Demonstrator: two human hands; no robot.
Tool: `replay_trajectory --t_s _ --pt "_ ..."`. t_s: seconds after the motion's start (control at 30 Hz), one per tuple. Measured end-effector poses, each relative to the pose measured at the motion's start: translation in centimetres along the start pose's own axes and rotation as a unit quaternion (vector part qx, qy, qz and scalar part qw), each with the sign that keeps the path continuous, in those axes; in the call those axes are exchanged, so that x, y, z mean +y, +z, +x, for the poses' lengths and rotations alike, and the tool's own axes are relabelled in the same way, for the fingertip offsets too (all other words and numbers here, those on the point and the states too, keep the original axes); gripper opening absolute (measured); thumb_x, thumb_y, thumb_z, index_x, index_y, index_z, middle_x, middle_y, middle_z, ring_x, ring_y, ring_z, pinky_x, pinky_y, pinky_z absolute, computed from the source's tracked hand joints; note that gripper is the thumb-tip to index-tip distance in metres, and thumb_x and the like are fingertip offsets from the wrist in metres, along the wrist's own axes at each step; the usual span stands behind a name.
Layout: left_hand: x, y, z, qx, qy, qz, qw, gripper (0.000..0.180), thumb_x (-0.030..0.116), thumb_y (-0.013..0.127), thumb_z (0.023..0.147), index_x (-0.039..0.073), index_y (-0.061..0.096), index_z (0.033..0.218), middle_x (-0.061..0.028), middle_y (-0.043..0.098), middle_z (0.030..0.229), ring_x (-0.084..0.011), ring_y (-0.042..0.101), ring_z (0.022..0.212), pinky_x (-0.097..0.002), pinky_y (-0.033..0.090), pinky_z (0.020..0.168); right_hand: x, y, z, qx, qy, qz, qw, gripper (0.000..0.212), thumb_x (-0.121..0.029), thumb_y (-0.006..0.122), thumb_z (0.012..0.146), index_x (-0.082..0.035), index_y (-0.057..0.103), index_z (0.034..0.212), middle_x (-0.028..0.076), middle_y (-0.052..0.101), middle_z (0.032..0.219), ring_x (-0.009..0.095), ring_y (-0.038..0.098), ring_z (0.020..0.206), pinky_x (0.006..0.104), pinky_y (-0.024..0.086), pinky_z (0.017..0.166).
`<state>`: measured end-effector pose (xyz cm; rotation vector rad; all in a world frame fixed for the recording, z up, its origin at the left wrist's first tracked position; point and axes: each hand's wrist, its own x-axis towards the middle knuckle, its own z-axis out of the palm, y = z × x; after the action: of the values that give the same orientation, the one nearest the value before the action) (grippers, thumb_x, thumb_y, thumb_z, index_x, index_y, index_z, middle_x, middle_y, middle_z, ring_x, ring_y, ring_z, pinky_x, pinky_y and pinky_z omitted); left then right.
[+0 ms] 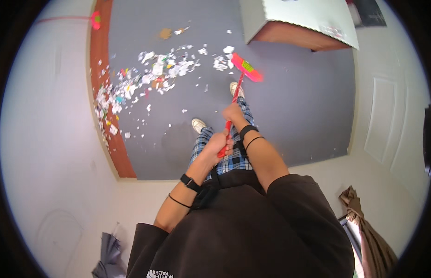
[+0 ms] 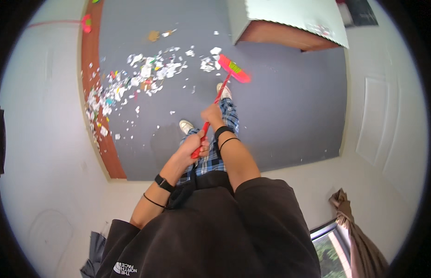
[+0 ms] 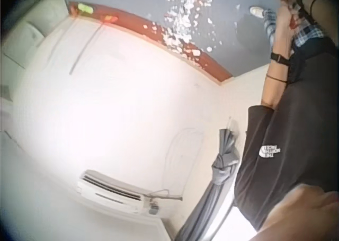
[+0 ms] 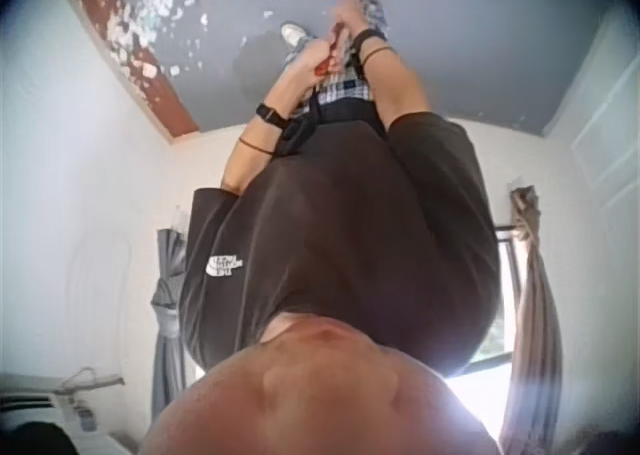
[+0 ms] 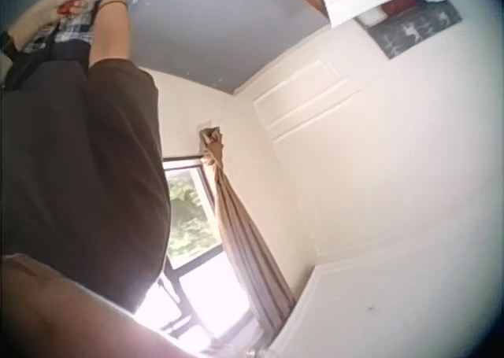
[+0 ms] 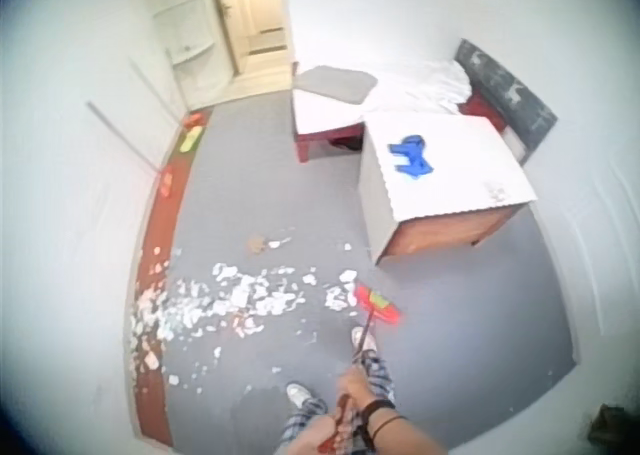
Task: Sweeping paper scraps and trash into a pile using a broom.
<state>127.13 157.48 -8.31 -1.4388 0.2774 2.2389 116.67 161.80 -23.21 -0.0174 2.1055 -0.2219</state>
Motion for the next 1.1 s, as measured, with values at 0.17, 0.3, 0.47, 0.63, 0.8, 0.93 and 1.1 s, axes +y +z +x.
replay_trajectory --t_s 0.17,0.3,0.47,0.63,0.8,0.93,1.1 --pt "2.0 -12.9 -8.5 0.092 0.086 0.091 0.988 0.025 0.027 0.036 0.093 0.007 0.038 0.079 0.0026 0.036 0.055 -0.0063 0.032 0.038 -0.0214 0.028 0.034 -10.1 11.8 -6.4 -0.077 -0.207 -0.032 0.975 0.024 -0.011 0.054 0.069 0.011 0.058 0.078 0.025 0.061 0.079 0.033 0.063 0.070 0.0369 0.051 0.059" --pt "1.1 -16.8 -14.0 0.157 0.168 0.107 0.967 0.027 0.028 0.034 0.093 0.006 0.038 0.077 0.0022 0.038 0.054 -0.0067 0.034 0.038 -0.0222 0.030 0.034 -16.1 18.7 -10.5 -0.183 -0.121 0.180 0.959 0.019 -0.005 0.052 0.070 0.010 0.055 0.081 0.022 0.062 0.077 0.029 0.062 0.060 0.0345 0.048 0.044" --pt "-2.0 -17.3 -17.6 0.214 0.239 0.116 0.940 0.028 0.028 0.034 0.093 0.006 0.038 0.076 0.0008 0.039 0.054 -0.0088 0.037 0.039 -0.0237 0.032 0.035 -18.4 18.7 -18.1 -0.244 -0.166 0.277 0.914 0.016 -0.006 0.051 0.070 0.009 0.052 0.078 0.016 0.055 0.059 0.025 0.055 0.044 0.0352 0.043 0.038" --pt "-5.1 -15.5 -18.1 0.077 0.260 0.002 0.963 0.026 0.028 0.037 0.092 0.008 0.038 0.077 0.0008 0.039 0.056 -0.0088 0.039 0.042 -0.0231 0.033 0.037 -14.8 15.6 -18.6 -0.152 -0.142 0.365 0.907 0.011 -0.007 0.048 0.072 0.004 0.050 0.070 0.010 0.050 0.054 0.020 0.050 0.040 0.0331 0.040 0.034" --pt "-6.6 -12.3 -14.4 -0.121 0.161 -0.144 0.969 0.027 0.029 0.040 0.093 0.010 0.037 0.074 0.0033 0.037 0.057 -0.0063 0.034 0.043 -0.0209 0.030 0.037 -8.6 10.5 -14.4 -0.063 -0.127 0.418 0.897 0.013 -0.010 0.049 0.073 0.003 0.048 0.074 0.009 0.050 0.057 0.018 0.048 0.041 0.0313 0.041 0.034" --pt "-5.6 -11.1 -11.0 -0.141 0.129 -0.093 0.977 0.027 0.028 0.039 0.093 0.011 0.039 0.072 0.0054 0.034 0.056 -0.0037 0.031 0.043 -0.0179 0.027 0.036 -5.3 7.4 -13.1 -0.126 -0.022 0.584 0.802 0.023 -0.019 0.049 0.079 -0.001 0.041 0.092 0.009 0.045 0.065 0.017 0.046 0.048 0.0282 0.046 0.041" --pt "-2.7 -10.4 -8.8 -0.112 0.114 -0.021 0.987 0.022 0.024 0.042 0.091 0.011 0.040 0.073 0.0057 0.037 0.055 -0.0020 0.034 0.043 -0.0171 0.028 0.035 -5.5 6.2 -10.6 -0.100 0.077 0.600 0.790 0.026 -0.022 0.049 0.081 -0.002 0.038 0.094 0.011 0.045 0.069 0.019 0.045 0.050 0.0290 0.046 0.042"
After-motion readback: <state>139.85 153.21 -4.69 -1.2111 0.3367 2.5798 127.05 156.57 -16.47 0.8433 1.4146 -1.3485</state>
